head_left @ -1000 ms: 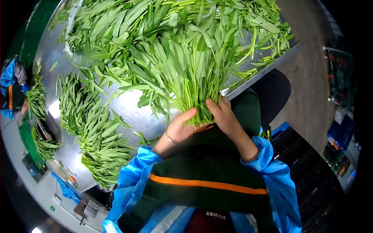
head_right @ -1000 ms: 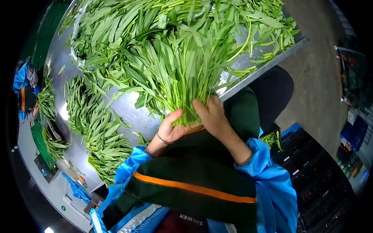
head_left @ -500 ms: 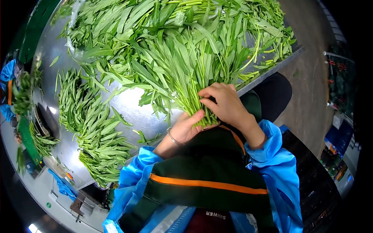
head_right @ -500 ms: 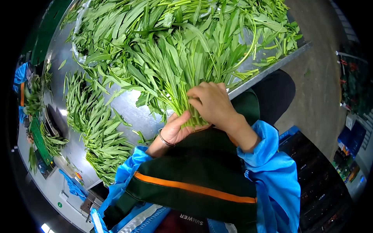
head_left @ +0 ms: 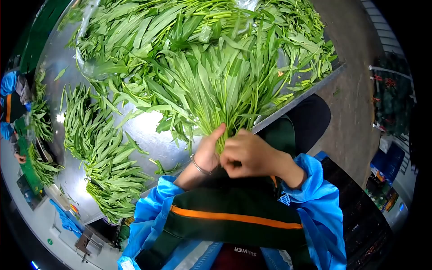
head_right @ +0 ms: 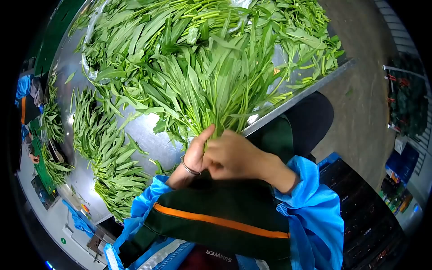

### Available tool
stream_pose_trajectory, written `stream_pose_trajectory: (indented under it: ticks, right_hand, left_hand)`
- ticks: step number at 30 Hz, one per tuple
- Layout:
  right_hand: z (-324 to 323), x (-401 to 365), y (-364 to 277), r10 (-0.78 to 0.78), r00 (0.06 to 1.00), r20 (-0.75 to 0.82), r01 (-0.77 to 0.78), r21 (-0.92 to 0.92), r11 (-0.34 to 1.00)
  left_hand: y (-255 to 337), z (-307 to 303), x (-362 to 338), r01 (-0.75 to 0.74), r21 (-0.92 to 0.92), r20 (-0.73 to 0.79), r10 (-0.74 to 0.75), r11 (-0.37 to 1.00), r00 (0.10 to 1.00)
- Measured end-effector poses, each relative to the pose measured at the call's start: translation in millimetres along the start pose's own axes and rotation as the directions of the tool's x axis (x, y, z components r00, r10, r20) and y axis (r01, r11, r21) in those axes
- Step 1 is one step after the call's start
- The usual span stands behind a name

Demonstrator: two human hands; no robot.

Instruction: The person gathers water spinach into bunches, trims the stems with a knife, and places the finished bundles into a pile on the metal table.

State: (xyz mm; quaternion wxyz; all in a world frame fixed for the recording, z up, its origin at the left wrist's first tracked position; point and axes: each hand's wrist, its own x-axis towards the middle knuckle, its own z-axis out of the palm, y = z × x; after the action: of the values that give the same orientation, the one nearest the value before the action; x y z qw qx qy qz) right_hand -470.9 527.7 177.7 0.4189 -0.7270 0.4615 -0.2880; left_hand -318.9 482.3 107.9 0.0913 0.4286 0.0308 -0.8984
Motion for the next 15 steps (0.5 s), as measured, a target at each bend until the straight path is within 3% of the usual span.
stream_pose_trajectory:
  ticks: [1,3,4,5,7,8,10,11,12,13,15]
  right_hand:
    - [-2,-3,-1,0.099,0.983,-0.156,-0.087,0.083,0.993]
    - [-9,-16,-1,0.324,0.845,-0.426,-0.220,0.275,0.936]
    - [-24,-20,8,0.556,0.563,-0.611,-0.061,0.641,0.765]
    - [-37,-25,17,0.795,0.226,-0.563,0.246,0.823,0.513]
    - [-35,-47,27,0.891,0.214,-0.399,0.152,0.915,0.373]
    - [-25,-50,22,0.947,0.246,-0.207,0.037,0.978,0.205]
    - [8,-45,11,0.972,0.228,-0.049,-0.203,0.974,0.097]
    - [26,-41,13,0.970,0.242,-0.032,-0.316,0.942,0.111]
    - [37,-35,13,0.948,0.316,-0.048,-0.350,0.923,0.163]
    - [43,-26,7,0.879,0.454,-0.144,-0.208,0.943,0.261]
    - [50,-19,-2,0.762,0.605,-0.231,-0.326,0.802,0.501]
  left_hand:
    - [1,-2,3,0.017,-0.039,0.017,-0.016,0.999,1.000]
    - [1,-5,6,0.119,-0.081,-0.012,-0.120,0.990,0.993]
    - [2,-11,8,0.092,-0.055,-0.010,-0.093,0.994,0.996]
    - [1,-16,8,0.067,-0.029,-0.014,-0.067,0.997,0.998]
    - [1,-9,2,0.067,-0.009,-0.024,-0.067,0.998,0.997]
    - [4,-6,1,0.064,0.005,-0.024,-0.064,0.998,0.998]
    - [2,-9,1,0.027,0.031,0.048,-0.029,0.999,0.998]
    - [1,-9,2,0.004,0.038,0.088,-0.008,0.999,0.996]
    - [4,-4,-2,-0.012,0.078,0.110,0.003,0.997,0.994]
    - [5,4,-6,-0.031,0.151,0.135,0.011,0.988,0.991]
    - [7,12,-17,-0.062,0.308,0.174,0.008,0.949,0.985]
